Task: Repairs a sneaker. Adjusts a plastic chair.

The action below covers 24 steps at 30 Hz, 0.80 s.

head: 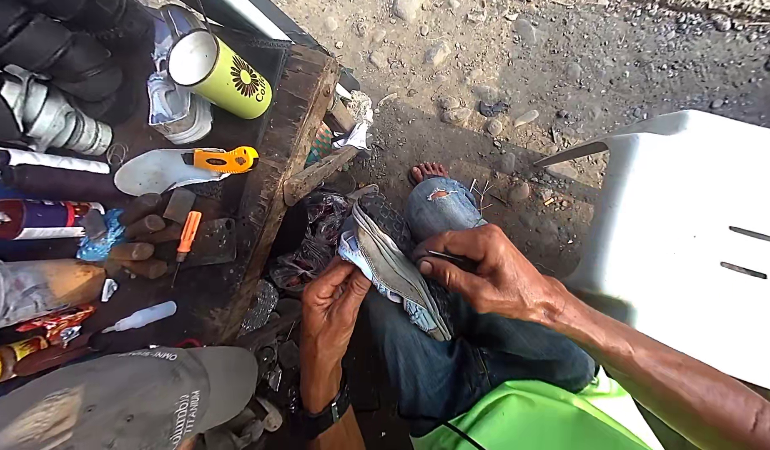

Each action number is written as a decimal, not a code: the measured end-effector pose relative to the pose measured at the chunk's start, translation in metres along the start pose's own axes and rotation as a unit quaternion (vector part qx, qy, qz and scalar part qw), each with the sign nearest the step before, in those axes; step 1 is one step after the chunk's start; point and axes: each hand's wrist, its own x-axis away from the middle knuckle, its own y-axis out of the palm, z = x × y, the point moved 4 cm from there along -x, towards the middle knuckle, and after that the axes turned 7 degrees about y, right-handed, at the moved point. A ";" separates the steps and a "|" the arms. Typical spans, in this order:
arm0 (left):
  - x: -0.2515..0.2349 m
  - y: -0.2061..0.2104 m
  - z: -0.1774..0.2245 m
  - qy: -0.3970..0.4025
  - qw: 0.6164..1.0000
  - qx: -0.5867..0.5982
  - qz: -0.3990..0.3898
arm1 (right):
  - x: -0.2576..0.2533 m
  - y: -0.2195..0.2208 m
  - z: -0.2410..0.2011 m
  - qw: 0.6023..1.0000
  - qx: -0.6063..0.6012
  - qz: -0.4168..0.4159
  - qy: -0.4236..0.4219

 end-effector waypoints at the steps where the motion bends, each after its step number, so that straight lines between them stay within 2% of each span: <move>1: 0.001 0.000 -0.003 -0.012 1.000 0.014 0.007 | 0.001 0.004 0.000 1.000 0.004 -0.008 -0.013; 5: 0.005 -0.005 -0.024 -0.060 0.991 0.106 0.052 | 0.000 0.011 0.003 0.999 0.017 -0.020 -0.036; 10: 0.012 -0.006 -0.048 -0.083 0.948 0.289 0.106 | -0.004 0.010 0.007 1.000 -0.016 -0.023 -0.006; 19: 0.017 0.007 -0.065 -0.050 0.861 0.457 0.220 | -0.009 0.016 0.006 1.000 -0.012 0.027 0.005; 21: 0.018 0.006 -0.065 -0.055 0.861 0.450 0.230 | -0.011 0.015 0.006 1.000 -0.015 0.019 0.020; 22: 0.019 0.005 -0.062 -0.067 0.874 0.424 0.227 | -0.012 0.013 0.005 0.999 -0.021 0.012 0.030; 24: 0.024 -0.001 -0.050 -0.092 0.926 0.309 0.197 | -0.014 0.007 0.004 0.998 -0.042 0.002 0.040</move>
